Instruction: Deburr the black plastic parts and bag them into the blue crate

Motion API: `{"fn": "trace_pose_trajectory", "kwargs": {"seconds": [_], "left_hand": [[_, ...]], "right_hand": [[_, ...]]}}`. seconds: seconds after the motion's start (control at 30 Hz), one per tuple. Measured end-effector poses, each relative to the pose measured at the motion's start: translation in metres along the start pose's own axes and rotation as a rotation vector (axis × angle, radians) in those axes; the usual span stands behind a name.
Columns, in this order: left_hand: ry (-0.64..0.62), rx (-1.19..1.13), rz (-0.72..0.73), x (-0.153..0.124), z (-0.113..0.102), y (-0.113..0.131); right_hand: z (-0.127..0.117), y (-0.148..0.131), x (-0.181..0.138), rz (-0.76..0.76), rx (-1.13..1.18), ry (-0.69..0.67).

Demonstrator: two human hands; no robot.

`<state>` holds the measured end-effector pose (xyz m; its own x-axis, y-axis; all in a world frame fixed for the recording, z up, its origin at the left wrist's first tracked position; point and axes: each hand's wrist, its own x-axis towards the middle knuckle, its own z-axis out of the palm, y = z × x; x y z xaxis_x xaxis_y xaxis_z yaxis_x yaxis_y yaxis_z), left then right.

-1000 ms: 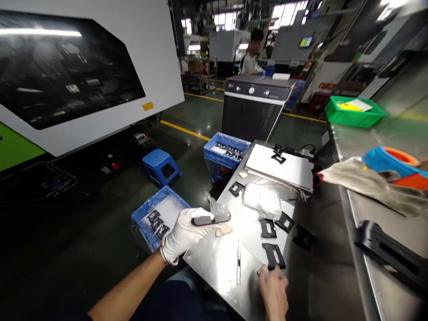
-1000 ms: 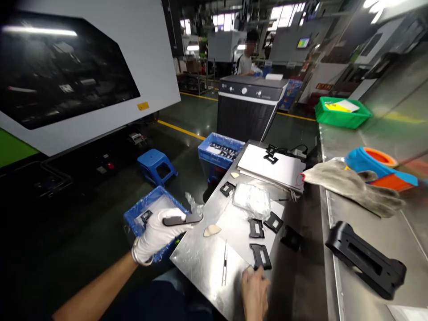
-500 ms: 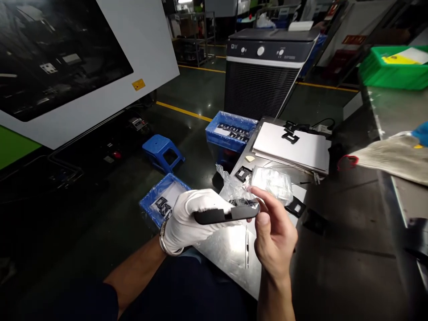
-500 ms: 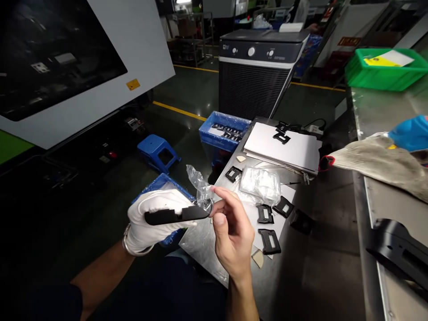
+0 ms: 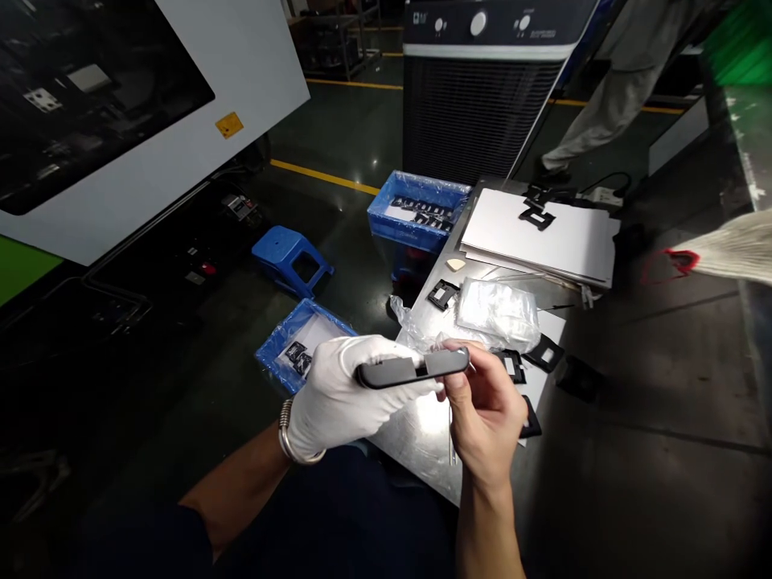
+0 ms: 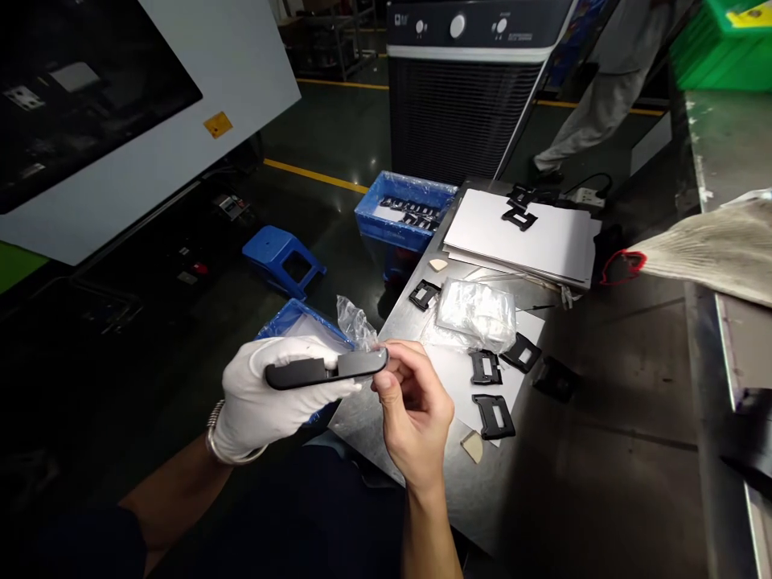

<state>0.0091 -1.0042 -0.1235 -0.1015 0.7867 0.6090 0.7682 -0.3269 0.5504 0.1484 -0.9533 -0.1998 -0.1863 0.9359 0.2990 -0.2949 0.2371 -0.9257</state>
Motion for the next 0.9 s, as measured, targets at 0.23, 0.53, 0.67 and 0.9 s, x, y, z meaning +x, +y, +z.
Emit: {"fn": "trace_pose_trajectory", "kwargs": {"seconds": [0.23,0.53,0.67,0.9], "left_hand": [[-0.045,0.038,0.0,0.001,0.0,-0.007],[-0.089,0.129,0.02,0.001,-0.009,-0.011],[-0.121,0.173,0.051,0.003,-0.015,-0.008],[-0.155,0.278,0.096,-0.001,-0.025,-0.006]], "right_hand": [[0.004,0.007,-0.003,0.015,-0.024,0.022],[0.011,0.007,-0.004,0.049,0.04,0.018],[0.014,0.006,-0.003,0.048,0.037,-0.006],[0.019,0.003,-0.002,0.004,0.016,-0.027]]}}
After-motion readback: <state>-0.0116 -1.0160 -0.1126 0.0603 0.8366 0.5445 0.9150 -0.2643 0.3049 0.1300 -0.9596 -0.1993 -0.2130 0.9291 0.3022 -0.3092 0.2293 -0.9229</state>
